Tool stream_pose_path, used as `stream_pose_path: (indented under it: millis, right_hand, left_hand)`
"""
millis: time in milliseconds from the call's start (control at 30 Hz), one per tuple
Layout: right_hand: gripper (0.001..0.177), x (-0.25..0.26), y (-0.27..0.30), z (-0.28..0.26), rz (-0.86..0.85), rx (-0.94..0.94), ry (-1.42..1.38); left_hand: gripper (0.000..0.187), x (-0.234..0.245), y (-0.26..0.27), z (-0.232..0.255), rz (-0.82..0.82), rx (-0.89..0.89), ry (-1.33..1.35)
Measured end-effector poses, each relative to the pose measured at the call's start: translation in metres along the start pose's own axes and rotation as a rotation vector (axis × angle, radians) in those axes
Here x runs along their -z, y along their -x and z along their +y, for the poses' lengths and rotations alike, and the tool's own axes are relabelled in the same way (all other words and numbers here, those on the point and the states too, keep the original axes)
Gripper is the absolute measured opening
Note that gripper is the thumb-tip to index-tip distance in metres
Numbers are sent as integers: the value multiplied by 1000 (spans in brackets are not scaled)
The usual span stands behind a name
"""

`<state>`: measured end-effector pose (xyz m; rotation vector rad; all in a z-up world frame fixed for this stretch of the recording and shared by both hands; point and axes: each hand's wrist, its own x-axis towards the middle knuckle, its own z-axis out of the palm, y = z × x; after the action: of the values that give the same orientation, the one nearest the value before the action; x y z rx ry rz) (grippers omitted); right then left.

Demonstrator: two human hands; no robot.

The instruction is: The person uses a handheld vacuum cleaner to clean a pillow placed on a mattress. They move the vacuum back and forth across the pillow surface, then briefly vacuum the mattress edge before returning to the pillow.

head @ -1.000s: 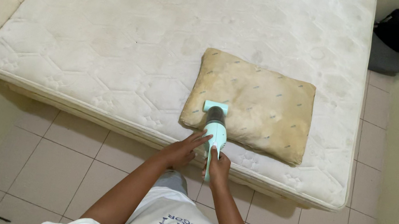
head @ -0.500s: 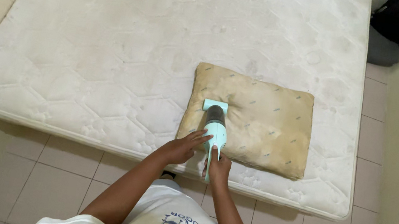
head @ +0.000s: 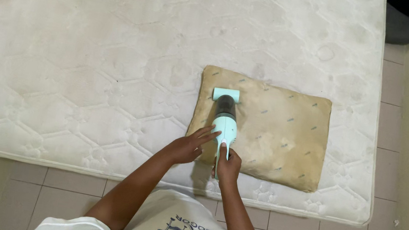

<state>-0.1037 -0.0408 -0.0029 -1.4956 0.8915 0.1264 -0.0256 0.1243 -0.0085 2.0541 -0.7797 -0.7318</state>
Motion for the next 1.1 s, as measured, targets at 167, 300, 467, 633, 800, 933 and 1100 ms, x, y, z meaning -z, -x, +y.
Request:
stream_pose_path:
  millis: [167, 300, 467, 633, 800, 933, 1100]
  right_hand:
    - [46, -12, -31, -9, 13, -12, -22]
    - [45, -23, -52, -16, 9, 41, -59]
    - [46, -38, -76, -28, 21, -3, -35]
    - [49, -50, -88, -42, -3, -10, 39]
    - [53, -66, -81, -54, -26, -6, 97]
    - [52, -73, -68, -60, -39, -12, 158]
    - [51, -76, -52, -49, -67, -34, 139]
  left_hand:
    - [90, 16, -27, -15, 9, -15, -21]
    - [87, 31, -44, -18, -9, 14, -16]
    - [88, 47, -64, -28, 10, 38, -38]
    - [85, 56, -69, -39, 74, 13, -17]
    - [85, 62, -61, -49, 145, -8, 75]
    - [83, 66, -50, -53, 103, 43, 147]
    - [84, 65, -27, -54, 135, -9, 146]
